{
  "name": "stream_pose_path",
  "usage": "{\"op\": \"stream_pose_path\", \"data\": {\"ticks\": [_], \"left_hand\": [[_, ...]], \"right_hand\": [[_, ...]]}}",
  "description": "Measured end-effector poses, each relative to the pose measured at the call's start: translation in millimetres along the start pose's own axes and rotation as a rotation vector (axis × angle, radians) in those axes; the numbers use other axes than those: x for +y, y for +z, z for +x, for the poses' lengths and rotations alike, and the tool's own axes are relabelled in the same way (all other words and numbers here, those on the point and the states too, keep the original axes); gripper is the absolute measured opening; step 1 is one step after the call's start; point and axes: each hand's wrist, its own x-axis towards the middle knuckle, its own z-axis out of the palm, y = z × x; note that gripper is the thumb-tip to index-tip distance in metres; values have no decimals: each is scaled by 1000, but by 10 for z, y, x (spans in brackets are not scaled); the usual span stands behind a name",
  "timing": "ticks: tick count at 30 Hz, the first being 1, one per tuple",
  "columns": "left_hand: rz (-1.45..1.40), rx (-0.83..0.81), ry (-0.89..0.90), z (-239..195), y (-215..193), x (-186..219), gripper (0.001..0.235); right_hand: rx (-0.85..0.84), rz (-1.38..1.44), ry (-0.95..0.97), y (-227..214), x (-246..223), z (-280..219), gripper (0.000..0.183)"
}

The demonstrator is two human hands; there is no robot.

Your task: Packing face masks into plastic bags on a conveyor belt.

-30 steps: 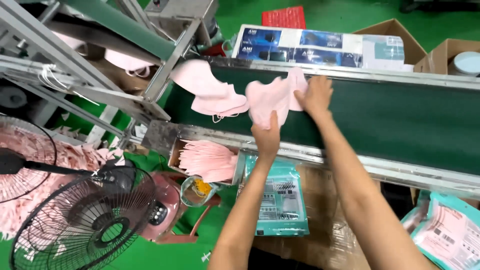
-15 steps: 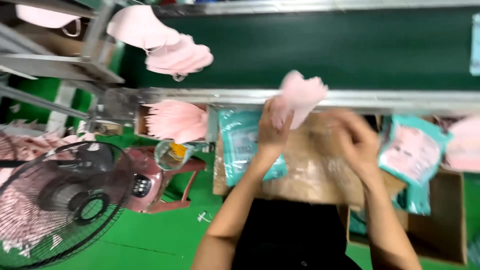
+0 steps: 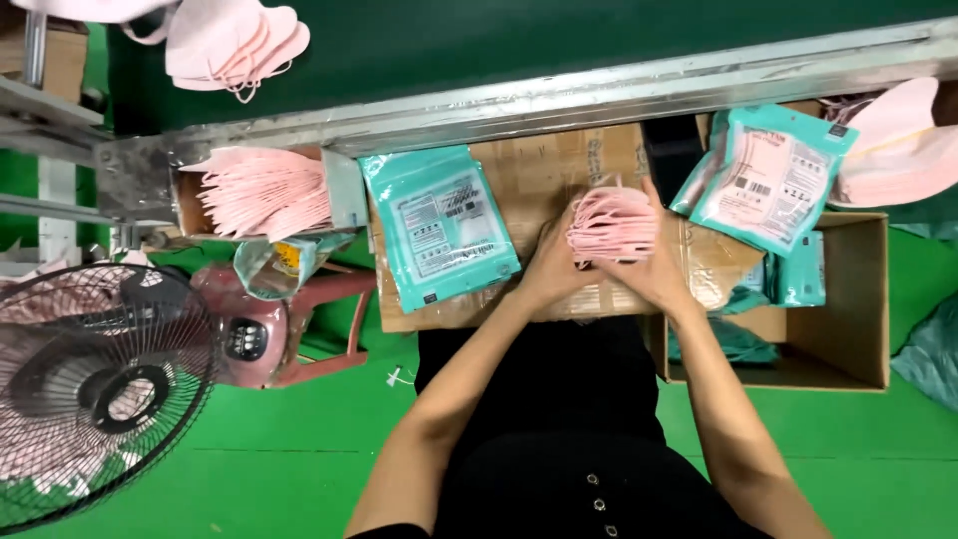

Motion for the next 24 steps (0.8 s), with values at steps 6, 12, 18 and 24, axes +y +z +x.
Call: {"op": "stream_pose_path", "data": {"ticks": [6, 12, 18, 24], "left_hand": [[-192, 67, -76, 112, 206, -26, 123], [-225, 169, -270, -63, -38, 265, 91], [550, 321, 197, -843, -1071, -94, 31], [720, 88, 139, -993, -1288, -508, 21]], "right_hand": [[90, -139, -13, -44, -23, 8, 121], [103, -166, 75, -32, 796, -198, 39], [480, 304, 105, 249, 689, -28, 34], [139, 719, 464, 790, -43, 300, 33]]}}
